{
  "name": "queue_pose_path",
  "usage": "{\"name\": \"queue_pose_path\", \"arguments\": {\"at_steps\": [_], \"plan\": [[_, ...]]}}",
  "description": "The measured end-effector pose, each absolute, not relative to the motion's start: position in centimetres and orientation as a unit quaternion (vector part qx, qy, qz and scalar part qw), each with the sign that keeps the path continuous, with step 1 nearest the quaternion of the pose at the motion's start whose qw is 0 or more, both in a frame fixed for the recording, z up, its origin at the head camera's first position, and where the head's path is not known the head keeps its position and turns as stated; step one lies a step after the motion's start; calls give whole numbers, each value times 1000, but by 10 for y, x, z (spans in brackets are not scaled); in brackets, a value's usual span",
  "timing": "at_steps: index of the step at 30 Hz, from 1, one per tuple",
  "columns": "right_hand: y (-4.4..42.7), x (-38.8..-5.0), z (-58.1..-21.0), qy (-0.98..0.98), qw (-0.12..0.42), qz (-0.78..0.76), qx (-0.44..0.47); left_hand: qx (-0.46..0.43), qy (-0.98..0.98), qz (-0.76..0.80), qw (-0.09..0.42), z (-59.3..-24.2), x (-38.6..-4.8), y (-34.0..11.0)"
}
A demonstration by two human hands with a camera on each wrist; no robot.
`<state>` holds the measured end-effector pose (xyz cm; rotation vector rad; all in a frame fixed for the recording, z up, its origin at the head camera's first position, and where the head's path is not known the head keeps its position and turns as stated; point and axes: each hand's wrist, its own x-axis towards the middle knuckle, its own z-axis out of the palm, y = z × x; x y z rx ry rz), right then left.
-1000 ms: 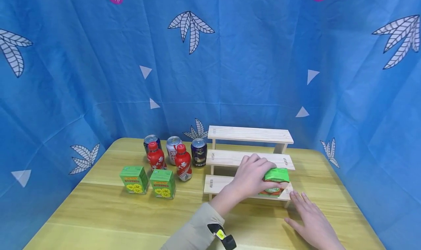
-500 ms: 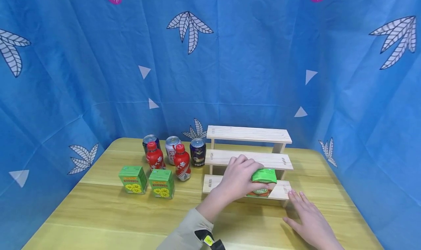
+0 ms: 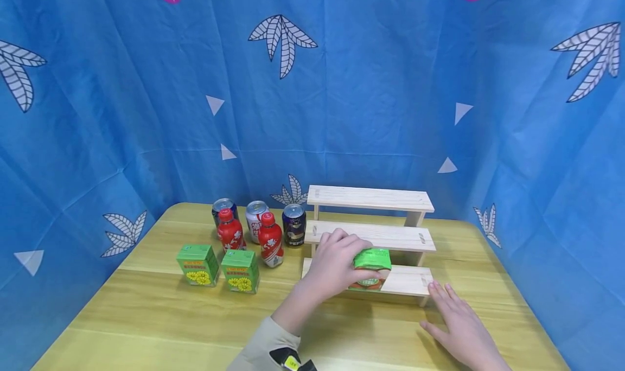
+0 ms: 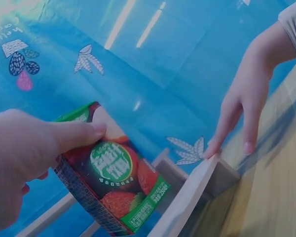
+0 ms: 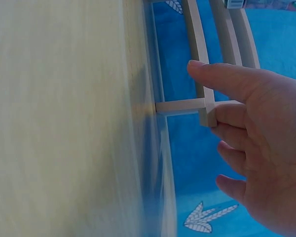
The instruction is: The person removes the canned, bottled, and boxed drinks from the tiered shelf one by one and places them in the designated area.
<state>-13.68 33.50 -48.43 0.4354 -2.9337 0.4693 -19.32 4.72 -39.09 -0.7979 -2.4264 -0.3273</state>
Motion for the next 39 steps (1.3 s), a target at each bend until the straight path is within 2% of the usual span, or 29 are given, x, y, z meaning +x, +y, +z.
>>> {"name": "queue_pose_path", "arguments": {"at_steps": [6,17,25,34,39], "plan": [[335,-135,-486,-973,87,152,152,-288,-905,-158,271,-391,-191,33],[336,-135,-488,-972,74,164,152,-262,-904,-200,271,-391,-187,7],[336,-136,-486,-973,68,165,148,-230,-904,-257,252,-390,-184,-12],[337,-136,-488,-971,73,168,155,-174,-924,-269,208,-386,-180,-34],[337,-137,-488,-971,66,170,154,-152,-928,-272,204,-386,-179,-48]]}}
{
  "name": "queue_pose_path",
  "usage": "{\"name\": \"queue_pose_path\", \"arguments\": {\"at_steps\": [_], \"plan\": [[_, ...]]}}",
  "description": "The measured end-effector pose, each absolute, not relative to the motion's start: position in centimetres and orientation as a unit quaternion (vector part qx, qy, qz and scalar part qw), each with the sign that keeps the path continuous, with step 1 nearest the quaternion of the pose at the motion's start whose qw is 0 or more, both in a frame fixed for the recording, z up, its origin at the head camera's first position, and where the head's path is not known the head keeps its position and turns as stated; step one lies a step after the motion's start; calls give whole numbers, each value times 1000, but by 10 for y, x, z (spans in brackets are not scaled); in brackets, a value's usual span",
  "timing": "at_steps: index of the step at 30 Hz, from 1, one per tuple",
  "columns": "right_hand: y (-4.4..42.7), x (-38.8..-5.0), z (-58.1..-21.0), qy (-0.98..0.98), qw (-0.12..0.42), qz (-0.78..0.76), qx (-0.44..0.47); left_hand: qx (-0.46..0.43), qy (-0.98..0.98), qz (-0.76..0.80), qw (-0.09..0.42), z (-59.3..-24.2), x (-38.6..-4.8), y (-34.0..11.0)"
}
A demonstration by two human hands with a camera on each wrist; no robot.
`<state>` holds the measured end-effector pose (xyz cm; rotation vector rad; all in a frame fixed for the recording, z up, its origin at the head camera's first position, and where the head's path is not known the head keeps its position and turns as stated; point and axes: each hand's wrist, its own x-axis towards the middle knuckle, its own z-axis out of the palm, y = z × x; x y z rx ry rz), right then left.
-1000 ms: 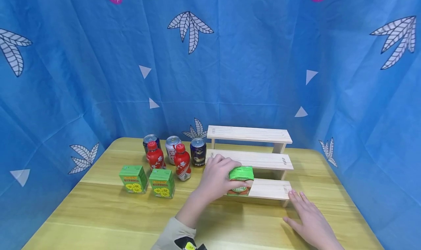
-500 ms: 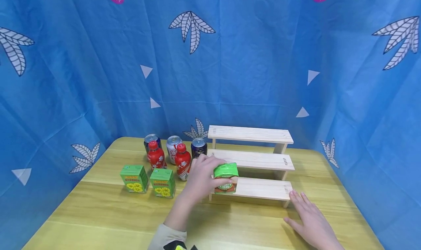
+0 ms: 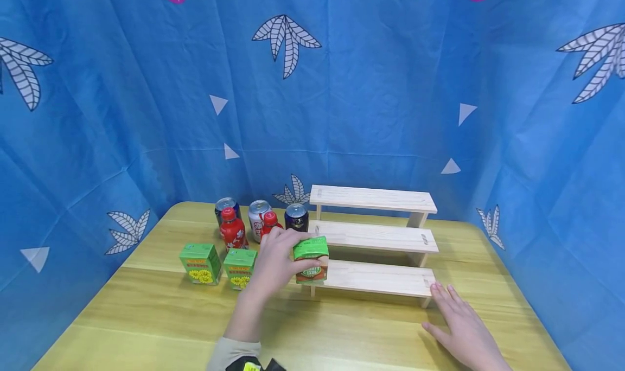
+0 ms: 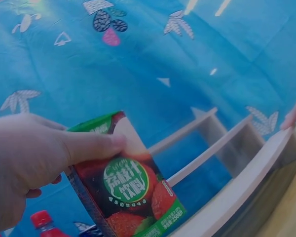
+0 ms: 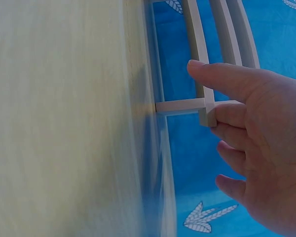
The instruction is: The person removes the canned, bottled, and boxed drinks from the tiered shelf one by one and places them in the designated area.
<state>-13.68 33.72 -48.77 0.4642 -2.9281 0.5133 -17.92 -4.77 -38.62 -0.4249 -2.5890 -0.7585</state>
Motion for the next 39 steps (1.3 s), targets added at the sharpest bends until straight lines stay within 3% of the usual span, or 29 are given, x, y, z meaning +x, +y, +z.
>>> {"name": "queue_pose_path", "arguments": {"at_steps": [17,39], "plan": [[337,-135,-485,-972,63,170,151,-134,-934,-248,219,-397,-182,-83],[336,-136,-488,-972,88,154,155,-224,-926,-173,248,-420,-199,-107]]}}
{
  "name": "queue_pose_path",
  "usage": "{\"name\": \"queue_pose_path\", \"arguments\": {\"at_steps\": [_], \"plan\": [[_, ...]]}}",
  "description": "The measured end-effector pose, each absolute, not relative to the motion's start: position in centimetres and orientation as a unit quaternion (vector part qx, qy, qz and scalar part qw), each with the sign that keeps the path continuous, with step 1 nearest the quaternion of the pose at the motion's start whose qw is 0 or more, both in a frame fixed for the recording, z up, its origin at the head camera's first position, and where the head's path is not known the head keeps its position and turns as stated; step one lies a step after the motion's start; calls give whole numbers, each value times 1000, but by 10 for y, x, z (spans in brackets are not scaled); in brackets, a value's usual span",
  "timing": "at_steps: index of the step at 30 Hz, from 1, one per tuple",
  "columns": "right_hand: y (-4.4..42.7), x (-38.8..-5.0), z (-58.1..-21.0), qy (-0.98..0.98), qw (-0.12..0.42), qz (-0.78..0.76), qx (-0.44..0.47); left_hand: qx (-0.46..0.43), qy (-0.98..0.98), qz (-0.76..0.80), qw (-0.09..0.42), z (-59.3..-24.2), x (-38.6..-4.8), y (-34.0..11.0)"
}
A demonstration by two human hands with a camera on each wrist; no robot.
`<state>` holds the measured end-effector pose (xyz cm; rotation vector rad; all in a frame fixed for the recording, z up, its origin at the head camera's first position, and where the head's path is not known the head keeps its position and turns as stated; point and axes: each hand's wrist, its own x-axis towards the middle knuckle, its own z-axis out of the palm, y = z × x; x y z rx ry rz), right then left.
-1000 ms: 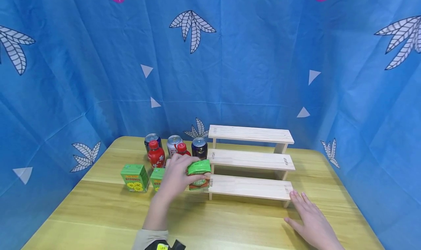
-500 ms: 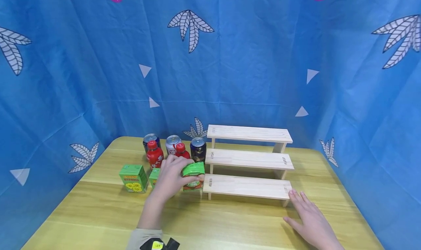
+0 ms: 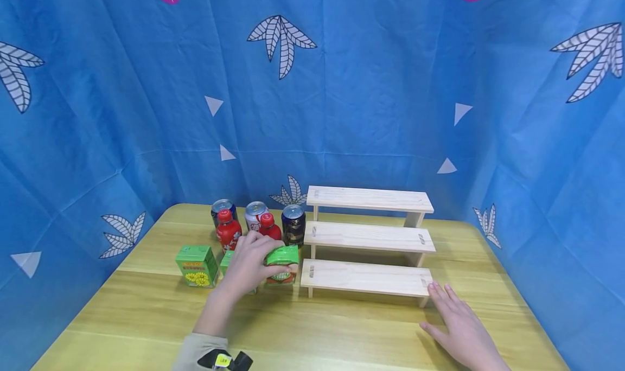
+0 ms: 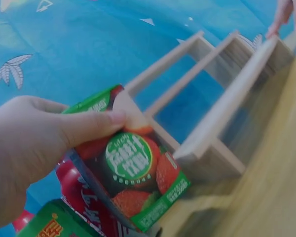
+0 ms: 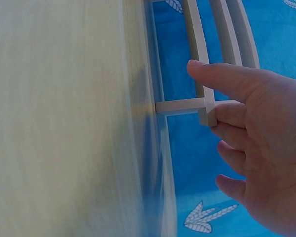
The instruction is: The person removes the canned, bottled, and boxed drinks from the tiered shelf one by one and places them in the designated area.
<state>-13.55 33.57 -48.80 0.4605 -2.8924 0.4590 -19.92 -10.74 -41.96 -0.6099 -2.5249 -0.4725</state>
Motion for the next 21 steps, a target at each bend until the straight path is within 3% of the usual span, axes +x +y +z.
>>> {"name": "queue_pose_path", "arguments": {"at_steps": [7,21], "plan": [[336,-137,-485,-974,53,167,143,-266,-919,-136,257,-428,-202,-113],[336,-136,-487,-974,54,166,144,-311,-916,-74,241,-432,-204,-116]]}}
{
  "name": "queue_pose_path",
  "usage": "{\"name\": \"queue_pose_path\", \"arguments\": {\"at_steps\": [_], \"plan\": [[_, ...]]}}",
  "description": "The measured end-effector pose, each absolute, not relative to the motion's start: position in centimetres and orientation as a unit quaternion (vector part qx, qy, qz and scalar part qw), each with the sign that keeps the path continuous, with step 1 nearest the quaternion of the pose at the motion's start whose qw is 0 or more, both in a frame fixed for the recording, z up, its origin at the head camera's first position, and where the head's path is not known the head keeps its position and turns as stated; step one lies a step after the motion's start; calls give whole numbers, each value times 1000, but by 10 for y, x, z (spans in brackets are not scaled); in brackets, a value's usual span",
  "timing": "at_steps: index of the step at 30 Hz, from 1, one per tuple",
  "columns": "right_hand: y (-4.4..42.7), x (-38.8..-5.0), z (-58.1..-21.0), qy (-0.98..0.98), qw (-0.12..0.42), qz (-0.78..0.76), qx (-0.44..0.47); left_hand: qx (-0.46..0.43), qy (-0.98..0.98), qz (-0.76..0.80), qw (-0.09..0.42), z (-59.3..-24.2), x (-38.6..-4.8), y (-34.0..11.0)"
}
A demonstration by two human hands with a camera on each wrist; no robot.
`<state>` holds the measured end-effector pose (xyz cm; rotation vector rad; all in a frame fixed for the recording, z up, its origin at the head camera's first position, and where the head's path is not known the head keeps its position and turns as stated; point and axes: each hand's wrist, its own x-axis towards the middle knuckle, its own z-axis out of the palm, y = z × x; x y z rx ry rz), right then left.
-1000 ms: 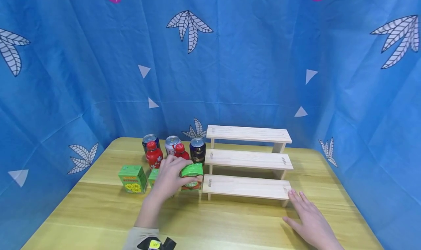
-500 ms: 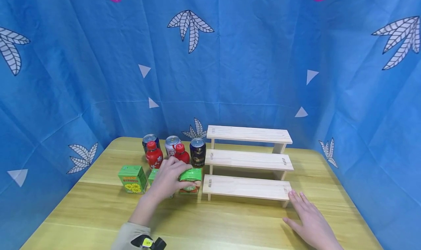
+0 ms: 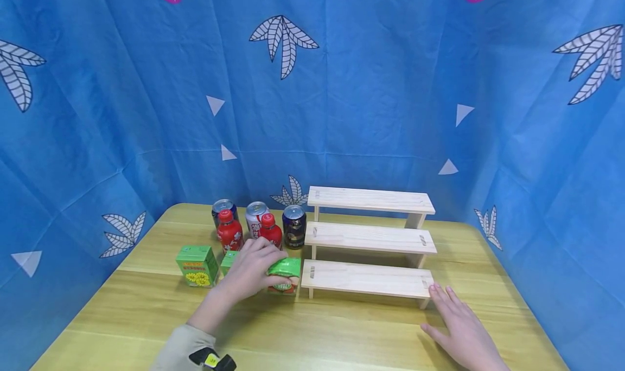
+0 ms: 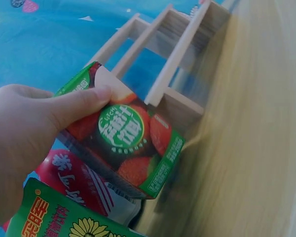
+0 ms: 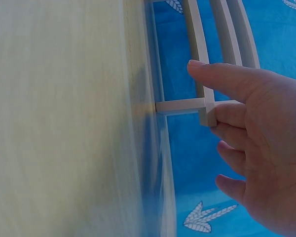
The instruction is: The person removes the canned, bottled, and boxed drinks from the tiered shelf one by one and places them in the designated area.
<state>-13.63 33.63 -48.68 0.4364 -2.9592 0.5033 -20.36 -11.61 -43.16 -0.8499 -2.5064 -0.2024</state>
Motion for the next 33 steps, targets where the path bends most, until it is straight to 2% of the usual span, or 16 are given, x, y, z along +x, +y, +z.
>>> {"name": "queue_pose_path", "arguments": {"at_steps": [5,13,23,33], "plan": [[336,-137,-485,-974,48,169,144,-323,-913,-54,245,-436,-205,-118],[336,-135,-489,-974,70,155,151,-345,-892,-57,287,-441,-207,-119],[336,-136,-488,-974,71,152,154,-375,-881,-27,288,-440,-212,-125],[336,-136,-487,-974,64,156,151,-371,-891,5,261,-435,-214,-125]]}}
